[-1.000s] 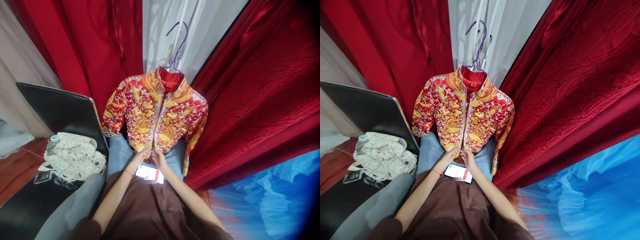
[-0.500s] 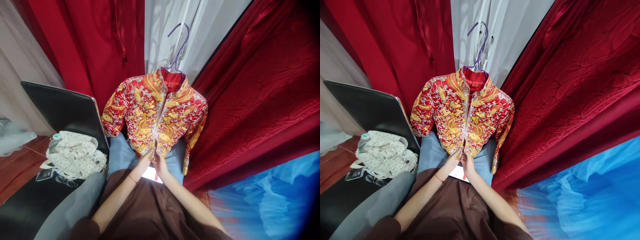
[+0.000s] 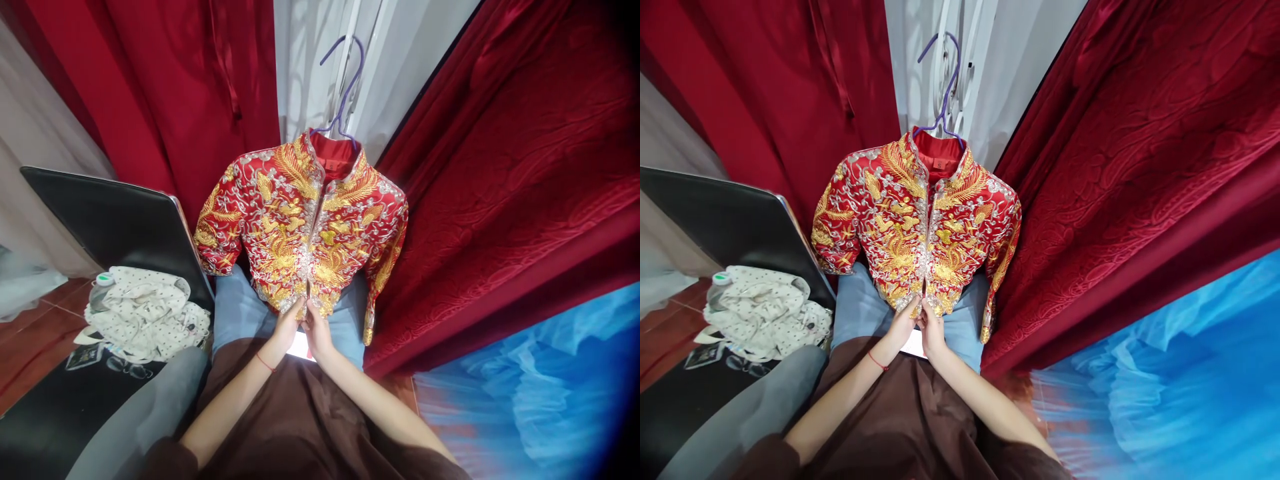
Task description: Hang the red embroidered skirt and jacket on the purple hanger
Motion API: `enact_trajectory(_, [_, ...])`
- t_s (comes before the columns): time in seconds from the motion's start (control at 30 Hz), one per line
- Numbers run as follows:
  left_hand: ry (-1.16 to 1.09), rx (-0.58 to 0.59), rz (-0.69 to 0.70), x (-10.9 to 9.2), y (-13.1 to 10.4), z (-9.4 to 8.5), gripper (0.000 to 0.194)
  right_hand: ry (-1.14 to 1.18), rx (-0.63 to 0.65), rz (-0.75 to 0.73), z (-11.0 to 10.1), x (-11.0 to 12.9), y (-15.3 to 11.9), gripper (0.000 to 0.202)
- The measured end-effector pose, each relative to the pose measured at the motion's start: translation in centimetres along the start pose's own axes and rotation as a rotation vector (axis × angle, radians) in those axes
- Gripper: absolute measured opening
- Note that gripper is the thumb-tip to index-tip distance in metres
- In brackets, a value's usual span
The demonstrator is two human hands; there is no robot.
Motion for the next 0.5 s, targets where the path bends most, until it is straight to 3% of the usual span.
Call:
enact_trajectory(0.3, [0.043, 0.043, -0.066, 0.09, 0.23, -0.13, 0.049, 0.069, -0.013, 0.04, -0.21, -0.29, 0.01, 0.024])
enact_trajectory(0.5, [0.038, 0.046, -0.036, -0.07, 0.14, -0.09, 0.051, 0.059, -0.006, 0.043, -0.05, -0.37, 0.14, 0.02])
Point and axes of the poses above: each hand's wrist, its own y-axis towards the middle knuckle, its own z-axis out of the palm, x = y × z, the point moved 6 cm from there along y, towards the middle knuckle, and after that the axes turned 6 degrees about y, right-handed, at the moved point
